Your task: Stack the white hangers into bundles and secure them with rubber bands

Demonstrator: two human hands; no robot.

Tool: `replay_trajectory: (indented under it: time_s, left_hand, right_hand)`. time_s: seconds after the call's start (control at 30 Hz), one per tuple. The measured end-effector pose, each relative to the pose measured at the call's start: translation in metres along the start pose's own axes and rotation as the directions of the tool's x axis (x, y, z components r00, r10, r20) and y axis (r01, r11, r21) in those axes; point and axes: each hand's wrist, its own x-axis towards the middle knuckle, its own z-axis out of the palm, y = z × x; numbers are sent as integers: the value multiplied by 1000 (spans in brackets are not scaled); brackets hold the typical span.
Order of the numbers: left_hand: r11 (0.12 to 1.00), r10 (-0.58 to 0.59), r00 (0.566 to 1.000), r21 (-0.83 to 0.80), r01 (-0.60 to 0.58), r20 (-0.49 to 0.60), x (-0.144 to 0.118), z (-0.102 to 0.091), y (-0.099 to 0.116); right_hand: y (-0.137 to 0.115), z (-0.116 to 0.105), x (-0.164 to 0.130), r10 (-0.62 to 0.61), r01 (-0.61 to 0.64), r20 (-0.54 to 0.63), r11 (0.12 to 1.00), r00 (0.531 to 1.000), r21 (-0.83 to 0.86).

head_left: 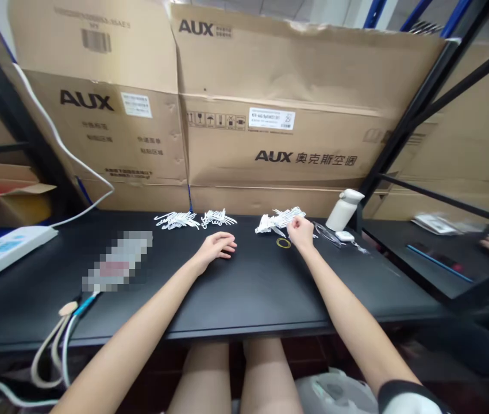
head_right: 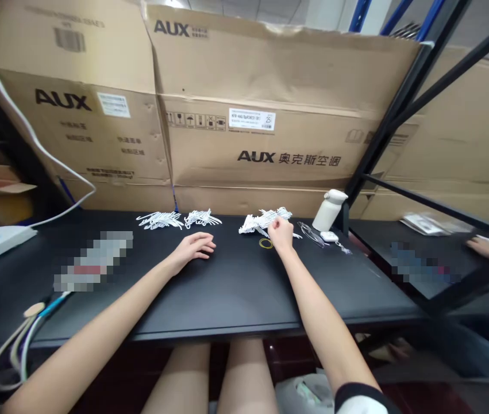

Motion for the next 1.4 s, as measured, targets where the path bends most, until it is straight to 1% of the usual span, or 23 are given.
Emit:
replay_trajectory:
  time_s: [0.1,0.3,0.43,0.63,0.73,0.83,0.93,1.0,1.03,1.1,1.17,1.2,1.23,1.3,1.33,1.4]
  left_hand:
    - [999,31,999,20,-30,-24,1,-3,-3]
    - [995,79,994,69,-74,-75,1,-6,-6]
    - [988,112,991,113,-103,-69,1,-3,-8]
    - [986,122,989,128,-110,-83,0,0,-10]
    - [984,127,989,137,-116,-77,-2,1,-11]
    - [979,141,988,158,-129,-66,-2,1,-10]
    - [969,167,984,198,-151,-64,-1,1,-10]
    - [959,176,982,234,-157,-66,-1,1,-11]
    - [949,193,979,266,-168,-70,-1,1,-13]
    - [899,284,954,371,-232,-92,-2,1,-15]
    - [817,411,902,492,-301,-132,-2,0,-18]
    - [780,460,875,540,-317,-151,0,-2,-18]
    - [755,486,858,576,-313,-170,2,-4,-18]
    - [723,493,850,631,-282,-186,13,-11,-15]
    - [700,494,849,666,-258,-191,20,-17,-12]
    - [660,501,840,720,-214,-208,39,-32,-4]
  right_hand:
    - [-5,2,-4,-44,47,-61,998,997,50]
    - [-14,8,-10,-133,139,-55,983,990,116]
    - [-17,10,-14,-142,149,-61,981,988,121]
    - [-25,10,-19,-117,118,-16,987,993,113]
    - [-30,12,-21,-122,124,-20,982,992,146]
    - [-36,18,-25,-157,154,-5,967,988,202]
    - [-44,25,-33,-208,189,55,952,977,239]
    - [-51,29,-40,-226,191,118,949,967,252]
    - [-54,30,-44,-231,185,158,947,960,261]
    - [-61,31,-51,-242,171,249,946,938,276]
    - [-68,32,-55,-271,168,349,940,897,298]
    - [-71,33,-56,-295,175,395,934,870,312]
    - [-74,36,-56,-324,190,434,926,841,325]
    - [-78,47,-53,-381,237,479,912,791,334]
    - [-80,54,-49,-403,267,487,907,774,327]
    - [-82,75,-39,-415,312,489,907,767,281]
